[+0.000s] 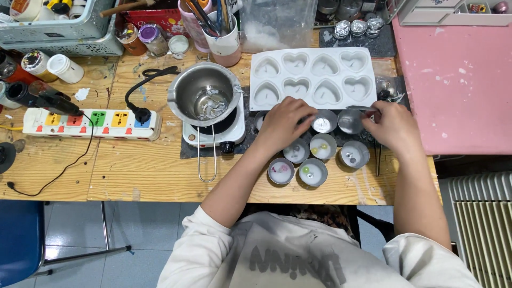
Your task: The recorder is preparing small metal containers with wicks and wax scrapings on a workbench.
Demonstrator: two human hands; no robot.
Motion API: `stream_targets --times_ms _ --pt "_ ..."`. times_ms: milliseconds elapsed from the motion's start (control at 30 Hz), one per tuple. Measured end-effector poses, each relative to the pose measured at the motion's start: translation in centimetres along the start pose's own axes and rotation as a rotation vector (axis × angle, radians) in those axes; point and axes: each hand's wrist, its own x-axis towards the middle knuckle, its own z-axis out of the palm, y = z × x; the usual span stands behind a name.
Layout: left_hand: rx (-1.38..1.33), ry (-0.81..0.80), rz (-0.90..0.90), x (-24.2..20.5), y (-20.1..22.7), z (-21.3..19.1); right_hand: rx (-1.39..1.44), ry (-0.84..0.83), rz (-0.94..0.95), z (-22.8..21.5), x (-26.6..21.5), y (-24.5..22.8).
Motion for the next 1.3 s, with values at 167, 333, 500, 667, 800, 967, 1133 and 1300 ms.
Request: stream_targets --times_ms 167,333,500,667,800,967,1133,1300 --pt "0.087 -0.118 0.039 -0.1 0.7 0.7 -0.019 0.025 -0.01 2.0 0.3 0.7" --pt "0.104 -0.136 0.068 -0.5 0.5 1.4 0.036 0.01 0.047 1.2 -0.4 -0.3" --pt "0.195 -0.122 0.073 -0.6 0.5 1.6 -0.005 -0.006 0.068 0.8 -0.8 -0.8" --pt "0.222 -0.09 0.08 -0.6 0.7 1.7 0.112 0.002 0.057 0.9 -0.7 -0.3" --pt "0.196 -0.08 0.102 -0.5 1.0 1.6 0.52 0.084 -0.045 2.2 -0.7 2.8" --pt "0.08 -0.124 0.12 -0.4 1.6 1.2 0.646 0.11 0.027 2.1 -3.7 4.0" --pt "0.035 -0.131 0.153 -0.7 2.5 1.6 0.807 0.22 0.047 4.2 -6.6 3.7" --pt "0.101 -0.209 0.178 -0.9 3.6 3.3 0.696 0.203 0.076 3.9 -7.5 1.0"
